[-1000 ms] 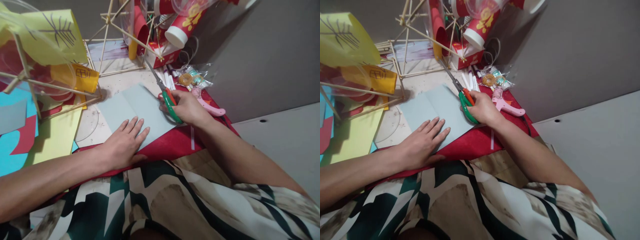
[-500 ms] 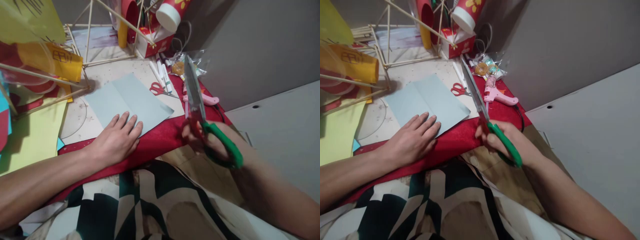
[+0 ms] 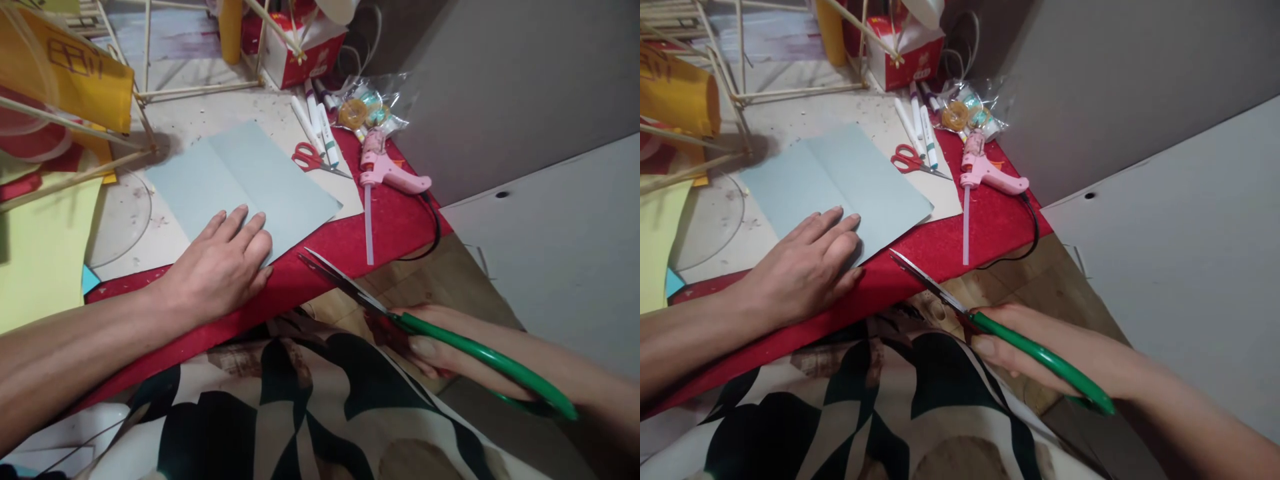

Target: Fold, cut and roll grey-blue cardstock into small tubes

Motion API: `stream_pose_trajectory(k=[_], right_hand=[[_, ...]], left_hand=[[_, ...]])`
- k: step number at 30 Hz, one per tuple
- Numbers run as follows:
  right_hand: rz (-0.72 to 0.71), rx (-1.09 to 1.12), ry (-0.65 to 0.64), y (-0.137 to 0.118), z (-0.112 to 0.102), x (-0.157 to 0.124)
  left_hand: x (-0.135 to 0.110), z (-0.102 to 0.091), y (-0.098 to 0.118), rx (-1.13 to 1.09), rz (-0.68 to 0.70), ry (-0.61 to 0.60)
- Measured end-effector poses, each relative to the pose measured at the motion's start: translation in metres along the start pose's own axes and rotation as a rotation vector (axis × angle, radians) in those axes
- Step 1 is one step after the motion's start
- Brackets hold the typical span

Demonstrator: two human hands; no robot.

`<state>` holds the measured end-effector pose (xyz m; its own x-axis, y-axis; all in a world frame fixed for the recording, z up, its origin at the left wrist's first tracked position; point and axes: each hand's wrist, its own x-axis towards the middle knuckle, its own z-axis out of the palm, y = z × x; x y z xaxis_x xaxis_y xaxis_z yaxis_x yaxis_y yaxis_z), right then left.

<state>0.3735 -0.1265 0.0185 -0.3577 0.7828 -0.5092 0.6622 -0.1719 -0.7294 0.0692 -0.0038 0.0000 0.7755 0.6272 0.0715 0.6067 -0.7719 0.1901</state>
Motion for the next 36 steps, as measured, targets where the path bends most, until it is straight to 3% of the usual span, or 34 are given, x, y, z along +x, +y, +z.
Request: stream_pose_trajectory(k=[1, 3, 6, 20, 30, 36], right_hand=[[-0.014, 0.028, -0.206, -0.002, -0.008, 0.004], [-0.004, 0.046, -0.315, -0.006, -0.021, 0.012], [-0.004, 0.043, -0.287, -0.012, -0.027, 0.021], [0.009, 0.084, -0.195, -0.034, -0.01, 0.04], [0.013, 0.121, -0.198, -0.032, -0.003, 0.042], [0.097, 0.125, -0.158, -0.041, 0.001, 0.043]], left_hand=[[0.0, 0.0, 0.0, 0.023, 0.011, 0.018], [-0.001, 0.0, 0.0, 0.062, 0.034, 0.061], [-0.002, 0.001, 0.0, 0.1, 0.061, 0.115], [-0.001, 0.006, -0.003, 0.156, 0.149, 0.313], [0.003, 0.01, 0.0, 0.237, 0.219, 0.326], [0.003, 0.013, 0.0, 0.234, 0.229, 0.319]])
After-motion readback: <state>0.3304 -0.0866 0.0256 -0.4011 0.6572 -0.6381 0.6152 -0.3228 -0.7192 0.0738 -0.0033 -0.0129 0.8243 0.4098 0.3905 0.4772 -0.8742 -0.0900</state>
